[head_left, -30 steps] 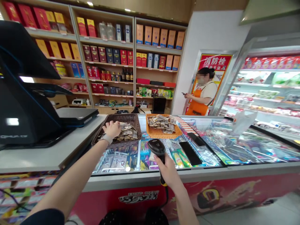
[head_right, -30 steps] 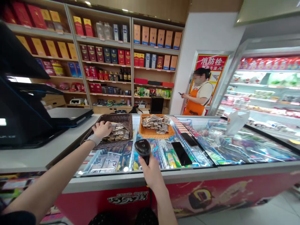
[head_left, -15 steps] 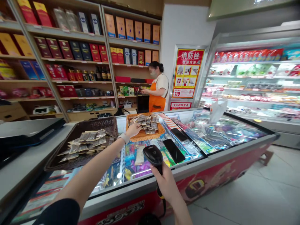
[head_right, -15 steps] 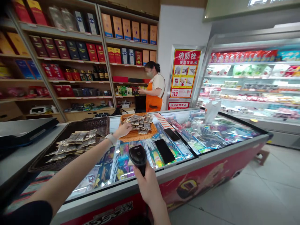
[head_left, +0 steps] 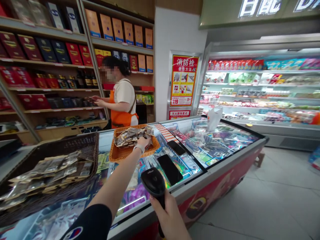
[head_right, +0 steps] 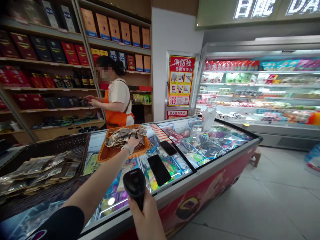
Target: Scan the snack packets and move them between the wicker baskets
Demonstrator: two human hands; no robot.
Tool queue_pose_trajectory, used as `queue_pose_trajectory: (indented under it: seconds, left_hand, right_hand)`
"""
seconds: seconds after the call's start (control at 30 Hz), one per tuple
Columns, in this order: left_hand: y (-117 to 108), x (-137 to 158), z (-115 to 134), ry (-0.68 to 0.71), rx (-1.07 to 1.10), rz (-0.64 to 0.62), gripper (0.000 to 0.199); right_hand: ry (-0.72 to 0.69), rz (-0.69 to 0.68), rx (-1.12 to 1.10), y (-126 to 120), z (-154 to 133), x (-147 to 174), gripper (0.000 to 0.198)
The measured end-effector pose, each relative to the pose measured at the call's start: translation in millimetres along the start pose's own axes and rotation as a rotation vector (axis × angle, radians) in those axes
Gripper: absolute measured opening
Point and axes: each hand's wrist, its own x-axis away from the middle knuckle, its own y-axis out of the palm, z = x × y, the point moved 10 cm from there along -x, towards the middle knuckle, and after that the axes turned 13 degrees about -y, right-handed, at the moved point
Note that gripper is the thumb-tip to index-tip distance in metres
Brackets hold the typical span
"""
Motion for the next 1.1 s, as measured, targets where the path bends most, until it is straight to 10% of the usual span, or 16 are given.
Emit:
queue_pose_trajectory:
  seconds: [0.17,0.4,0.67,0.83,1.1]
  left_hand:
    - [8.5,5.0,-13.8,-0.155,0.123,-0.072,0.021]
    - [-59.9,80.3,-41.1,0.067,0.312,-0.058,0.041]
    - [-111.0,172.6,-147.9,0.050,0.571,0.030,0.042]
    - [-103.9,188.8,-201.2,-0.118,0.683,0.020,0.052]
    - [-77.4,185.5,-216.1,-0.115,0.646,-0.083,0.061]
  right_hand:
    - [0.025,0.024,0.020,-7.7,4.8,1.7,0.045]
    - [-0.084,-0.080,-0.019,6.7,-16.8,-11.1,0.037]
    - [-0.131,-0.178,0.039,57.9,-28.5,0.2,0.039]
    - [-0.151,-0.255,0.180,81.8,-34.5,12.3,0.040]
    - [-0.112,-0.347,0.376,99.0,-21.7,22.5,0.045]
